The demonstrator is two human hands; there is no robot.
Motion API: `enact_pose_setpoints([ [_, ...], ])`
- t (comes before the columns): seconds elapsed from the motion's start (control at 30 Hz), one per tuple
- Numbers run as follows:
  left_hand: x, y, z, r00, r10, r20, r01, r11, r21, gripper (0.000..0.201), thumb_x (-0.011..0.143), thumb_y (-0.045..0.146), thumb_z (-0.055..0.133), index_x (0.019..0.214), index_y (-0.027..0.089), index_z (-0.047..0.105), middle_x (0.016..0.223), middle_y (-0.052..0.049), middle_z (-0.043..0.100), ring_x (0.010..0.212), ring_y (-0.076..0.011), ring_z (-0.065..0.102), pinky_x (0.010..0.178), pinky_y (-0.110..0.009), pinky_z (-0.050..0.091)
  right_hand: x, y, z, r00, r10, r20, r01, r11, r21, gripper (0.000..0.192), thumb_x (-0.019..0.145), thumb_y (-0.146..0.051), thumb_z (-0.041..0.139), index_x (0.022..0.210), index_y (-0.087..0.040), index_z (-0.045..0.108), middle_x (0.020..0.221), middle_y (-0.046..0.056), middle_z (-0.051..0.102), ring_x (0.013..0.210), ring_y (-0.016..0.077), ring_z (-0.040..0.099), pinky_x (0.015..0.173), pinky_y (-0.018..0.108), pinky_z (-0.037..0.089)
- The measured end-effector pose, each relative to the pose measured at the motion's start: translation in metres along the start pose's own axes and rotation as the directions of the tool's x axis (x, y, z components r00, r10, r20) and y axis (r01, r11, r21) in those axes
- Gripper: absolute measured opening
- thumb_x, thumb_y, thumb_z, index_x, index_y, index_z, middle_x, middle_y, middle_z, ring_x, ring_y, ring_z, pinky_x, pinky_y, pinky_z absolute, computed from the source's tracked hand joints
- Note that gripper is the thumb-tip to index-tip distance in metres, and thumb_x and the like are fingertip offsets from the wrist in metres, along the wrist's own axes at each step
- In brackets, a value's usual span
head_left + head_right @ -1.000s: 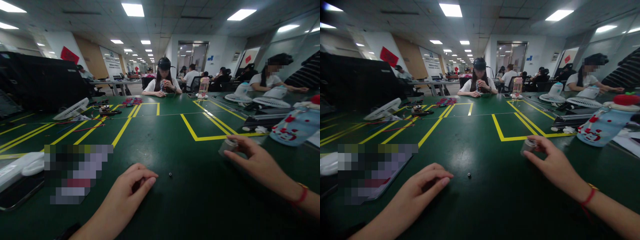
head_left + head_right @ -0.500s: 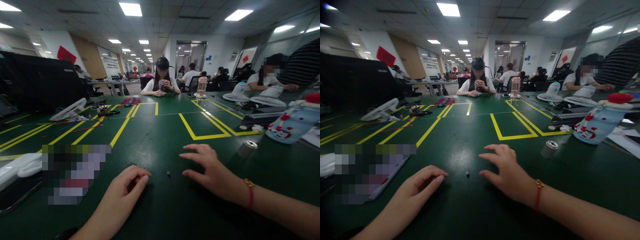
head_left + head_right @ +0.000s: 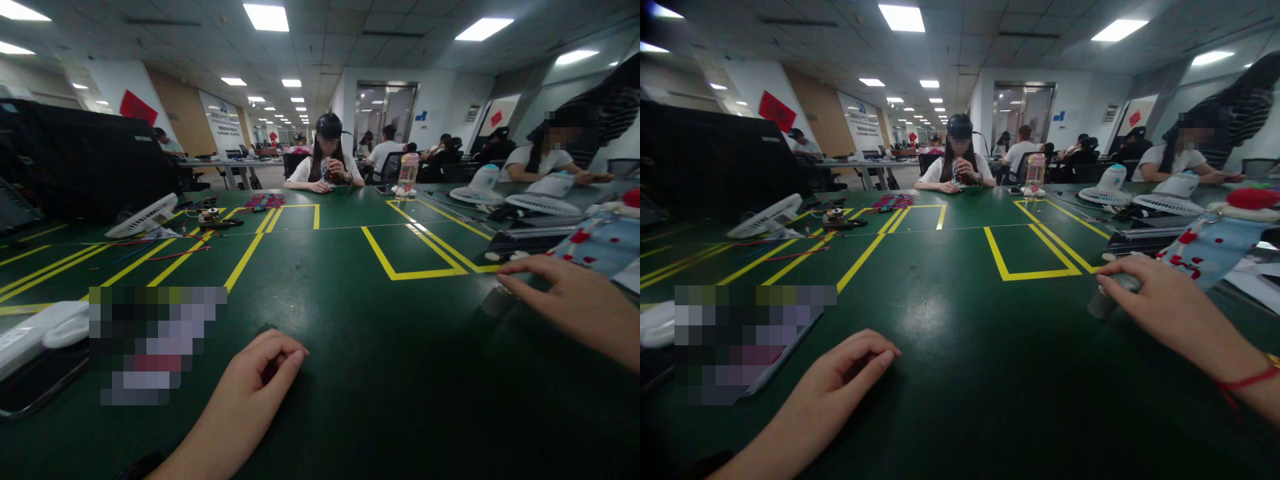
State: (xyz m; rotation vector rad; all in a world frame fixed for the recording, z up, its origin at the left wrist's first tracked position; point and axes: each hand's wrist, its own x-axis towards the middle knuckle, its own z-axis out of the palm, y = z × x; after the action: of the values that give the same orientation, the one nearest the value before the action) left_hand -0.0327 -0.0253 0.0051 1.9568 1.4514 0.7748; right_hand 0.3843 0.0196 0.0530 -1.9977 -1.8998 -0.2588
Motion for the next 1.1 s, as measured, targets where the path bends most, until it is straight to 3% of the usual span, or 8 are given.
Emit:
enact_pose_setpoints([
  [0.13,-0.001,0.0,0.0,1.0,-0.003,-0.001,0.003,1.0,-0.024,0.022,0.091,0.031,0.047,0.083,0.024,0.066,0.085,-0.001,0.065,0.081,-0.0192,0.06,0.073,-0.029,0.046,-0.004,0.02,0.005,0.982,0.135,0.133,-0.138,0.99,0.015,0.041,0.082,-0.052,0.046,0.098,-0.022,0.067,0.104,0.007,0.065,0.087,0.0178,0.06,0.076,0.031,0.043],
  [0.3,0.0,-0.002,-0.001,1.0,-0.004,-0.016,0.004,0.999,-0.032,0.021,0.09,0.03,0.048,0.083,0.024,0.067,0.086,-0.001,0.065,0.082,-0.0193,0.06,0.073,-0.028,0.046,-0.007,0.017,0.004,0.945,0.303,0.12,-0.308,0.951,0.024,0.048,0.078,-0.06,0.048,0.099,-0.022,0.068,0.093,0.009,0.067,0.068,0.0169,0.06,0.061,0.03,0.043],
  [0.4,0.001,-0.002,-0.001,1.0,-0.013,0.001,0.013,1.0,-0.027,0.02,0.091,0.03,0.048,0.084,0.024,0.066,0.086,-0.001,0.065,0.081,-0.0189,0.059,0.072,-0.028,0.046,-0.007,0.021,-0.001,0.916,0.364,0.169,-0.378,0.924,0.054,0.047,0.078,-0.06,0.048,0.101,-0.023,0.067,0.09,0.009,0.068,0.067,0.0162,0.06,0.062,0.031,0.043],
  [0.6,-0.001,-0.002,-0.001,1.0,-0.012,0.014,0.013,1.0,-0.028,0.021,0.091,0.03,0.047,0.083,0.024,0.065,0.085,-0.001,0.064,0.079,-0.0186,0.059,0.072,-0.028,0.045,-0.006,0.028,0.0,0.919,0.347,0.186,-0.37,0.923,0.108,0.043,0.079,-0.057,0.05,0.1,-0.024,0.069,0.102,0.008,0.067,0.082,0.0179,0.062,0.073,0.031,0.044],
  [0.83,-0.001,-0.004,0.0,1.0,-0.013,0.003,0.013,0.999,-0.044,0.021,0.09,0.031,0.048,0.083,0.024,0.067,0.084,-0.001,0.065,0.079,-0.0192,0.059,0.072,-0.028,0.046,-0.006,0.027,0.002,0.939,0.29,0.182,-0.321,0.932,0.169,0.041,0.076,-0.055,0.054,0.098,-0.024,0.071,0.103,0.009,0.067,0.084,0.0206,0.063,0.074,0.034,0.046],
  [1.0,0.0,-0.004,-0.001,1.0,-0.011,0.009,0.011,0.999,-0.053,0.021,0.09,0.031,0.048,0.084,0.024,0.067,0.086,-0.001,0.065,0.08,-0.0193,0.06,0.072,-0.028,0.046,-0.008,0.026,0.006,0.938,0.283,0.198,-0.345,0.809,0.476,0.04,0.069,-0.051,0.059,0.096,-0.024,0.071,0.115,0.008,0.063,0.104,0.0263,0.06,0.086,0.039,0.046],
  [1.07,0.0,-0.004,-0.001,1.0,-0.012,0.013,0.013,0.998,-0.055,0.021,0.091,0.031,0.048,0.084,0.024,0.066,0.086,-0.001,0.065,0.081,-0.0191,0.06,0.073,-0.028,0.046,-0.009,0.025,0.01,0.925,0.334,0.182,-0.38,0.794,0.474,0.042,0.068,-0.052,0.06,0.097,-0.023,0.071,0.111,0.009,0.065,0.101,0.0274,0.061,0.085,0.042,0.047],
  [1.1,-0.001,-0.004,-0.001,1.0,-0.015,0.014,0.015,0.998,-0.058,0.021,0.091,0.031,0.047,0.084,0.024,0.066,0.087,-0.001,0.064,0.081,-0.019,0.06,0.074,-0.028,0.046,-0.009,0.026,0.011,0.934,0.332,0.129,-0.354,0.83,0.432,0.042,0.069,-0.052,0.059,0.096,-0.022,0.071,0.105,0.009,0.067,0.096,0.0268,0.063,0.082,0.041,0.049],
])
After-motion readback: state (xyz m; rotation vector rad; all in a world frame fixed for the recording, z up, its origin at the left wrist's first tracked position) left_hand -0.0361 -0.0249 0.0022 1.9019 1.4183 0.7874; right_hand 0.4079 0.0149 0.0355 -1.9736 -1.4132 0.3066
